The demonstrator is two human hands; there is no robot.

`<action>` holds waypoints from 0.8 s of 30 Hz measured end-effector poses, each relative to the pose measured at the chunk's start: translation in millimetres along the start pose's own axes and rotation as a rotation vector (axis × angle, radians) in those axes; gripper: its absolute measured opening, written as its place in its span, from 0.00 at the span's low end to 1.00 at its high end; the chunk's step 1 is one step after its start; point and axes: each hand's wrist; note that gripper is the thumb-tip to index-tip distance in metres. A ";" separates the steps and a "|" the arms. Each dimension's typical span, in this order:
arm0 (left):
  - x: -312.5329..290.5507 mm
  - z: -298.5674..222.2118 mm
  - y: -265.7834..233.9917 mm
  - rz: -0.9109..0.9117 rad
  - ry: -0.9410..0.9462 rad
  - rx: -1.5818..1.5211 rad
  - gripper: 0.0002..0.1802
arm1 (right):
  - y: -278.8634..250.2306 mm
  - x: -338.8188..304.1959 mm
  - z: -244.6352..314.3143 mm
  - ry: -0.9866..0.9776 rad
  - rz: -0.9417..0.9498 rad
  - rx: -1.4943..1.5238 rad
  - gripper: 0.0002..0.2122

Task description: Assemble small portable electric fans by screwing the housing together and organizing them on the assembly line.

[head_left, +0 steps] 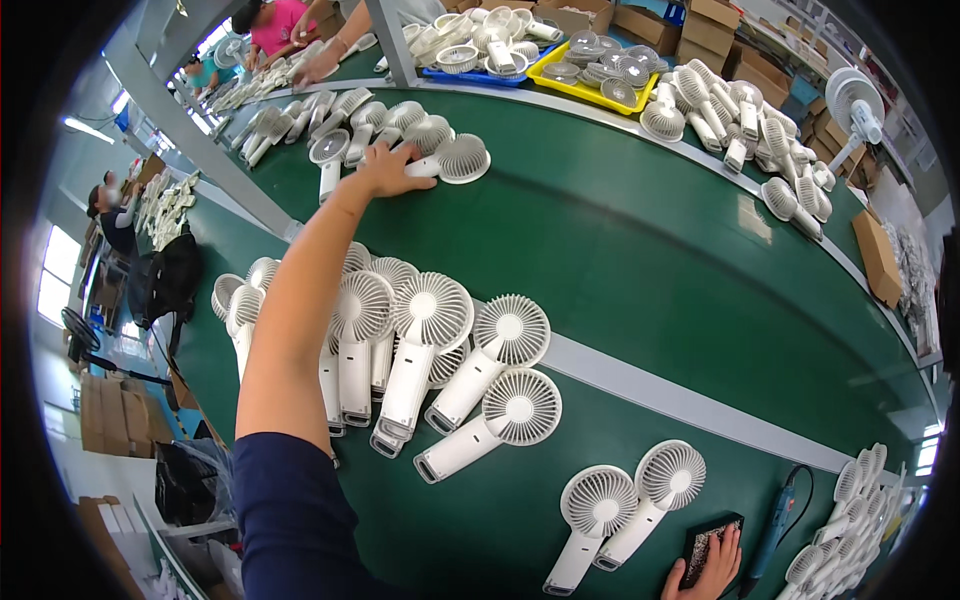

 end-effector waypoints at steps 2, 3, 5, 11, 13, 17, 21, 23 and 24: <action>19.3 9.2 -12.4 0.252 0.047 -0.127 0.48 | -0.2 -0.7 1.0 0.025 0.009 -0.024 0.26; 18.3 0.4 -8.5 0.198 0.068 -0.112 0.47 | -6.7 -4.2 0.8 0.016 0.032 -0.033 0.26; 11.7 -14.6 2.3 0.131 0.122 -0.090 0.45 | -7.9 1.2 4.6 0.047 -0.013 -0.055 0.26; -35.6 -43.4 -41.0 -0.280 0.452 -0.213 0.40 | -0.5 5.2 9.7 -0.007 -0.022 -0.036 0.27; -93.3 -85.3 -83.4 -0.279 0.382 -0.310 0.40 | 15.2 -4.3 -3.4 0.006 -0.016 -0.056 0.26; -245.6 -96.0 -120.6 -0.289 0.408 -0.403 0.37 | 22.9 -10.4 -12.6 0.018 -0.035 -0.070 0.26; -393.9 -80.6 -80.9 -0.458 0.339 -0.316 0.29 | 25.2 -13.9 -13.4 0.022 -0.050 -0.067 0.27; -445.6 -81.2 -48.8 -0.479 0.180 -0.367 0.27 | 29.9 -15.2 -14.6 0.006 -0.055 -0.080 0.28; -469.5 -84.4 -33.3 -0.433 0.044 -0.472 0.25 | 32.5 -14.9 -14.8 -0.007 -0.051 -0.092 0.28</action>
Point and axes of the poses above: each hand's wrist, its own x-axis towards the middle knuckle, its own y-axis out of the palm, z = x × y, and after that the axes turned 12 degrees about -x, right-handed
